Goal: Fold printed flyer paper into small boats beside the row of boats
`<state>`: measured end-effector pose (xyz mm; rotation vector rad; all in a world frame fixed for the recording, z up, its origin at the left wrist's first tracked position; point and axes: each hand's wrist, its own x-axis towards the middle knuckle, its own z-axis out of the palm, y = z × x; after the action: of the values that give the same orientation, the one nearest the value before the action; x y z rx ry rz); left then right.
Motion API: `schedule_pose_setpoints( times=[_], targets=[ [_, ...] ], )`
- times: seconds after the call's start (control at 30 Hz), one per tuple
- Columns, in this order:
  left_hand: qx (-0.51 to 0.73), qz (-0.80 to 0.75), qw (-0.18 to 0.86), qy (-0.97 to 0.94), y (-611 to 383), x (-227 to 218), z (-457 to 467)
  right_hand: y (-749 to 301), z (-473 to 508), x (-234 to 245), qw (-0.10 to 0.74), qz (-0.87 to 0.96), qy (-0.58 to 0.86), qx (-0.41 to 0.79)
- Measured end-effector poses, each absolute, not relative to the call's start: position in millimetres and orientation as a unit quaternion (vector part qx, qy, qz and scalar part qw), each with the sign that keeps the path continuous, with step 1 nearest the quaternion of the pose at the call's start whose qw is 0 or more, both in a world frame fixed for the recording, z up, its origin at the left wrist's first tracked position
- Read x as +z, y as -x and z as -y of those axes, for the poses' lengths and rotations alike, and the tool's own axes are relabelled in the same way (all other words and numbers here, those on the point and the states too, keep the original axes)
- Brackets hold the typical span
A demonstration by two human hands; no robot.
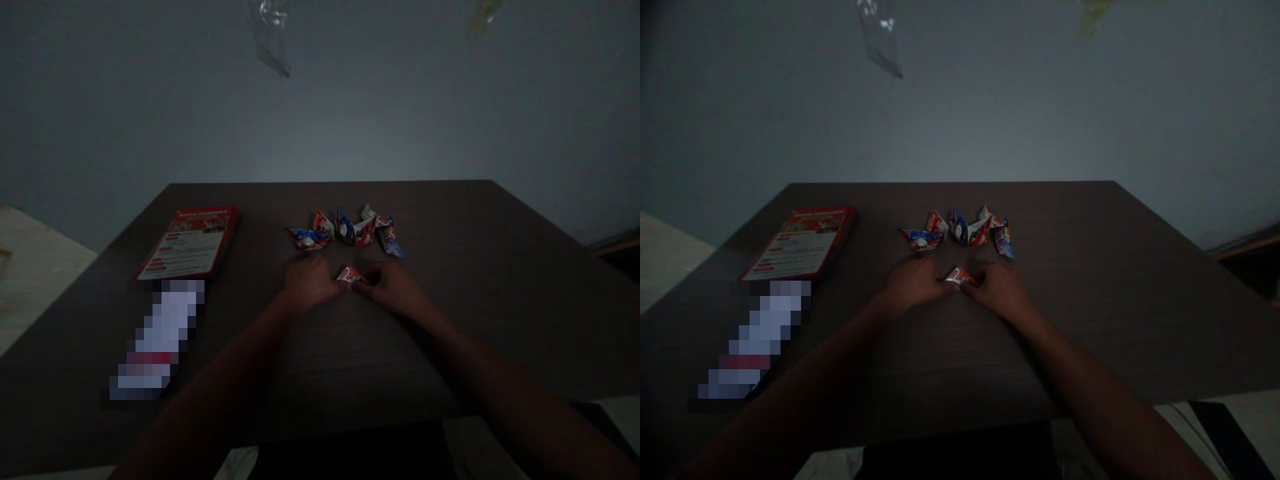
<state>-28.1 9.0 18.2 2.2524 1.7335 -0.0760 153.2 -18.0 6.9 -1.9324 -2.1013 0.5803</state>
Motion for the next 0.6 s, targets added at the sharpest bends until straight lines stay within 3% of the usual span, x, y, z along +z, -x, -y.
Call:
schedule_pose_setpoints(
  times=[0.37,0.6],
  targets=[
    [-0.044,-0.624,0.162,-0.763,25.0,21.3,-10.0,-148.8,14.9,9.9,0.081,0.711,0.671,0.194],
    [-0.037,-0.584,0.182,-0.79,33.6,22.6,-10.1,-155.7,15.0,7.6,0.112,0.719,0.649,0.222]
  ],
)
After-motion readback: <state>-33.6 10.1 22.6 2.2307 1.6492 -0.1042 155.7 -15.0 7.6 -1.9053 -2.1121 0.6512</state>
